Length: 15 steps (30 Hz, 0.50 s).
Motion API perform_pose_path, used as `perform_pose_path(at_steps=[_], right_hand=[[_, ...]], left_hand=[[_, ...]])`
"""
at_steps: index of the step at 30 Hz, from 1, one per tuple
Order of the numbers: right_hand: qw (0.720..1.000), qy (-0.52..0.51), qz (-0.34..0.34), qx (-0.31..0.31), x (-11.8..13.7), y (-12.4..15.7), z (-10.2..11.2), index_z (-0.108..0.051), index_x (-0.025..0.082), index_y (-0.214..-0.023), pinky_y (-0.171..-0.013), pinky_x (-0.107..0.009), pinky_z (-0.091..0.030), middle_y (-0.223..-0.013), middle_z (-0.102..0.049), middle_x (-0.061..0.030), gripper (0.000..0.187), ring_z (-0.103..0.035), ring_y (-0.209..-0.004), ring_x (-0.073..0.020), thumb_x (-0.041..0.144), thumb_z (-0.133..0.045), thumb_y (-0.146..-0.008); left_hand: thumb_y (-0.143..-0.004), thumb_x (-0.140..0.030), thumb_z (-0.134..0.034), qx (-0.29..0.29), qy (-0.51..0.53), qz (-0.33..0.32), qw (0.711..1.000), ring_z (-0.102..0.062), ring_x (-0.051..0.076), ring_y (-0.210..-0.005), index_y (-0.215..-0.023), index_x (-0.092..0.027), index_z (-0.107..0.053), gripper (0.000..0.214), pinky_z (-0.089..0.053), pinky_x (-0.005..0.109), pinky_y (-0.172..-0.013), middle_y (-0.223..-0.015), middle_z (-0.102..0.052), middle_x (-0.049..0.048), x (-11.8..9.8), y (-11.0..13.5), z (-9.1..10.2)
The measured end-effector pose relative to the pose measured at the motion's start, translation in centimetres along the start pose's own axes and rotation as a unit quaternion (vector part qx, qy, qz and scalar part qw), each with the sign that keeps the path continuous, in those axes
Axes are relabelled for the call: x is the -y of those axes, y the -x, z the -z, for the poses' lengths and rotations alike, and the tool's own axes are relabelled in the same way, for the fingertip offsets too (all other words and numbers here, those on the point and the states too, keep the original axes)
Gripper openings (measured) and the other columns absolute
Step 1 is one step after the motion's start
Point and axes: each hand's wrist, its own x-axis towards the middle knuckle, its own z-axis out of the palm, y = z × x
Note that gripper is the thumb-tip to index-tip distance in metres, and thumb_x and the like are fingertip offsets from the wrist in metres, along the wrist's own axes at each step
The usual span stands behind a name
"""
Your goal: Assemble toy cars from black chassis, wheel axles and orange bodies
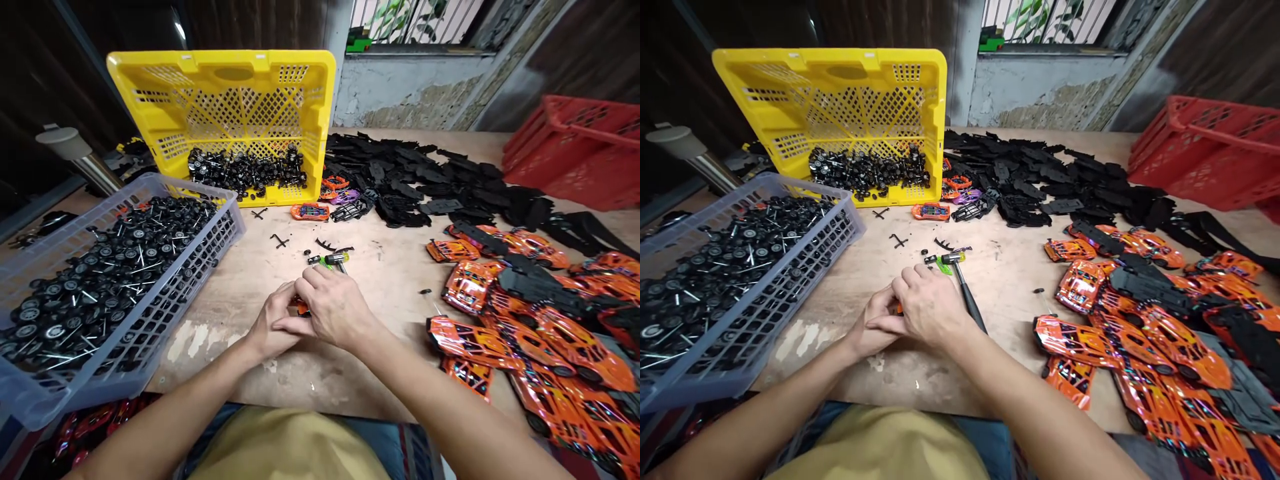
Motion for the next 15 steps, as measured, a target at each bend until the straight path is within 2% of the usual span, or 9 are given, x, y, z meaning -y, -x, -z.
perform_pose_path(at_steps=[2, 5, 8, 10, 12, 14, 15], right_hand=[[1.000, 0.014, 0.028, 0.001, -0.1, -0.4, -0.4, -0.059, 0.019, -0.073, -0.062, -0.034, -0.037, -0.073, -0.059, -0.0098, 0.058, -0.052, -0.072, -0.0229, 0.074, -0.043, -0.084], [0.999, 0.001, 0.047, 0.008, -0.4, -0.3, -0.8, -0.060, 0.018, -0.072, -0.058, -0.032, -0.032, -0.070, -0.058, -0.0078, 0.050, -0.051, -0.067, -0.0204, 0.060, -0.041, -0.093], [1.000, -0.014, 0.019, -0.003, -0.6, 0.1, -1.1, -0.059, 0.019, -0.071, -0.056, -0.030, -0.029, -0.068, -0.057, -0.0058, 0.041, -0.050, -0.063, -0.0176, 0.043, -0.039, -0.098], [1.000, -0.014, -0.007, -0.016, -0.6, 0.5, -1.3, -0.059, 0.019, -0.070, -0.056, -0.030, -0.028, -0.067, -0.056, -0.0049, 0.039, -0.049, -0.063, -0.0166, 0.038, -0.039, -0.097], [0.998, -0.039, -0.034, -0.021, -0.7, 0.8, -1.3, -0.058, 0.019, -0.069, -0.057, -0.029, -0.030, -0.067, -0.055, -0.0043, 0.039, -0.049, -0.063, -0.0163, 0.039, -0.040, -0.097], [0.992, -0.116, -0.046, -0.023, -1.0, 1.3, -1.2, -0.058, 0.019, -0.072, -0.060, -0.029, -0.034, -0.071, -0.056, -0.0043, 0.039, -0.050, -0.066, -0.0168, 0.046, -0.043, -0.096], [0.984, -0.166, -0.050, -0.025, -1.3, 1.5, -1.0, -0.058, 0.019, -0.077, -0.063, -0.029, -0.036, -0.075, -0.057, -0.0048, 0.037, -0.052, -0.070, -0.0173, 0.050, -0.047, -0.094]], left_hand=[[-0.067, -0.014, -0.064, -0.007, 0.006, 0.005, 1.000, -0.058, 0.015, -0.068, -0.082, -0.018, -0.052, 0.019, -0.047, 0.023, -0.059, -0.075, -0.058, -0.0011, 0.1, 0.1, -0.4], [-0.067, -0.011, -0.057, -0.022, -0.012, -0.004, 1.000, -0.055, 0.013, -0.061, -0.072, -0.019, -0.051, 0.011, -0.045, 0.023, -0.055, -0.066, -0.057, -0.0015, -0.2, 0.4, -0.6], [-0.066, -0.009, -0.054, 0.011, -0.018, -0.017, 1.000, -0.052, 0.012, -0.055, -0.059, -0.019, -0.048, 0.014, -0.042, 0.023, -0.054, -0.058, -0.054, -0.0023, -0.7, 0.3, -0.7], [-0.067, -0.009, -0.055, 0.038, -0.015, -0.013, 0.999, -0.050, 0.010, -0.052, -0.056, -0.018, -0.048, 0.016, -0.040, 0.023, -0.052, -0.055, -0.051, -0.0032, -0.8, 0.2, -0.6], [-0.070, -0.012, -0.058, 0.050, -0.003, -0.002, 0.999, -0.052, 0.011, -0.056, -0.062, -0.017, -0.053, 0.011, -0.041, 0.022, -0.055, -0.060, -0.055, -0.0026, -0.9, 0.0, -0.3], [-0.072, -0.015, -0.061, 0.057, 0.023, 0.010, 0.998, -0.055, 0.012, -0.064, -0.075, -0.016, -0.058, 0.004, -0.043, 0.022, -0.060, -0.070, -0.059, -0.0012, -0.8, -0.1, 0.2], [-0.073, -0.017, -0.062, 0.059, 0.040, 0.019, 0.997, -0.057, 0.013, -0.068, -0.082, -0.015, -0.059, 0.009, -0.045, 0.023, -0.062, -0.075, -0.062, -0.0004, -0.8, -0.1, 0.5]])
